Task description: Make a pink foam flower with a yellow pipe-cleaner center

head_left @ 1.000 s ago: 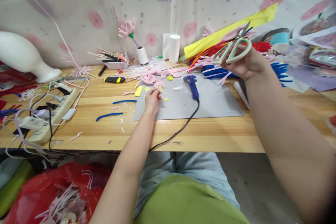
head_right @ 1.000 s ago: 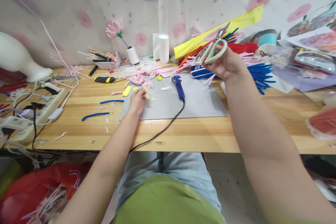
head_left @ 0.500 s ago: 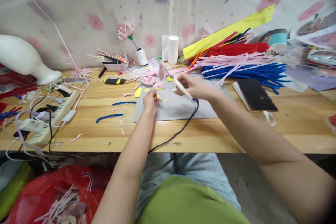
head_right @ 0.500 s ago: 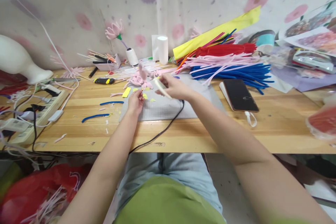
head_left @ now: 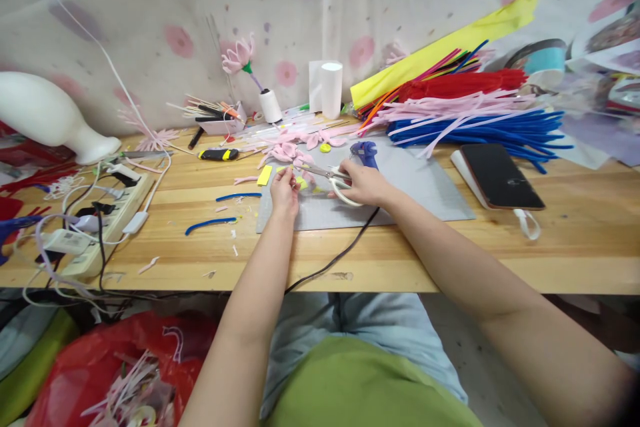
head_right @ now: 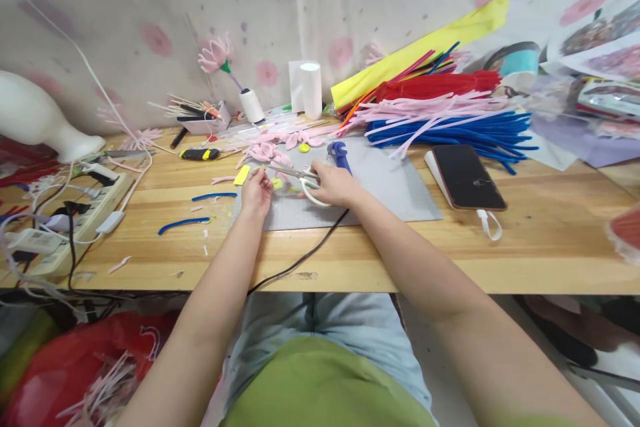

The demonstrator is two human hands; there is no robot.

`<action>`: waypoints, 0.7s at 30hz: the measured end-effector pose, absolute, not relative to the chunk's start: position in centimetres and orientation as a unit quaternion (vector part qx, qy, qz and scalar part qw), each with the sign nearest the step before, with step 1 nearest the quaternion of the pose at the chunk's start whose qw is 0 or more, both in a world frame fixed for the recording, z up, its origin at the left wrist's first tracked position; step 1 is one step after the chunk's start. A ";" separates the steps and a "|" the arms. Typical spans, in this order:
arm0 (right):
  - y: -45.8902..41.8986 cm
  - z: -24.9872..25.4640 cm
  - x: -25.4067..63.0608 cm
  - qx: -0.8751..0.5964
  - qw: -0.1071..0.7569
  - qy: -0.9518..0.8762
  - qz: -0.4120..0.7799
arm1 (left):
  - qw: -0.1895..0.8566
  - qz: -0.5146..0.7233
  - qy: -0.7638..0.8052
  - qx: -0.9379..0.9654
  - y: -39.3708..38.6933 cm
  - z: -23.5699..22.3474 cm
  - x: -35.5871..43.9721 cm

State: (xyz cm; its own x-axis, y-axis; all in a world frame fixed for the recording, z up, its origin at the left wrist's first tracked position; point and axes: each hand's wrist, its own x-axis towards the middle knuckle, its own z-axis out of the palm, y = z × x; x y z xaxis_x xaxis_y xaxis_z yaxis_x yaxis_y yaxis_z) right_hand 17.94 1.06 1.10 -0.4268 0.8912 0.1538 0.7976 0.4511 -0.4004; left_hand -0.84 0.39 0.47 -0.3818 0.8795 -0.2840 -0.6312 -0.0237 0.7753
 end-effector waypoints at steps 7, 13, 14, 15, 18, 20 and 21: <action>1.0 0.9 17.2 -0.520 0.286 -0.761 0.261 | 0.527 0.694 0.457 0.180 0.4 0.2 -0.3; 1.9 -0.5 15.5 -0.532 0.347 -0.687 0.353 | 0.501 0.720 0.452 0.161 0.4 0.3 -0.5; 2.1 -0.5 15.1 -0.542 0.335 -0.687 0.348 | 0.513 0.726 0.435 0.145 0.4 0.5 -0.7; 2.2 -0.4 14.8 -0.552 0.319 -0.691 0.341 | 0.524 0.732 0.416 0.127 0.4 0.7 -1.0; 2.5 0.2 13.8 -0.563 0.257 -0.715 0.325 | 0.549 0.746 0.370 0.070 0.4 1.4 -2.1; 2.5 0.9 13.4 -0.557 0.229 -0.729 0.325 | 0.556 0.749 0.358 0.041 0.4 1.6 -2.9; 2.6 1.2 13.3 -0.553 0.225 -0.730 0.332 | 0.558 0.749 0.355 0.031 0.4 1.7 -3.3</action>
State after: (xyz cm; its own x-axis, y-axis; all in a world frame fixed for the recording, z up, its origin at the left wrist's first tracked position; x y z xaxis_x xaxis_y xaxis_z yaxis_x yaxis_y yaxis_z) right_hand 13.34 2.56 1.18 -0.2871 0.9571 -0.0390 0.6592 0.1679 -0.7330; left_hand -3.26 0.35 1.70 -0.3749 0.8582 -0.3506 -0.8145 -0.1242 0.5667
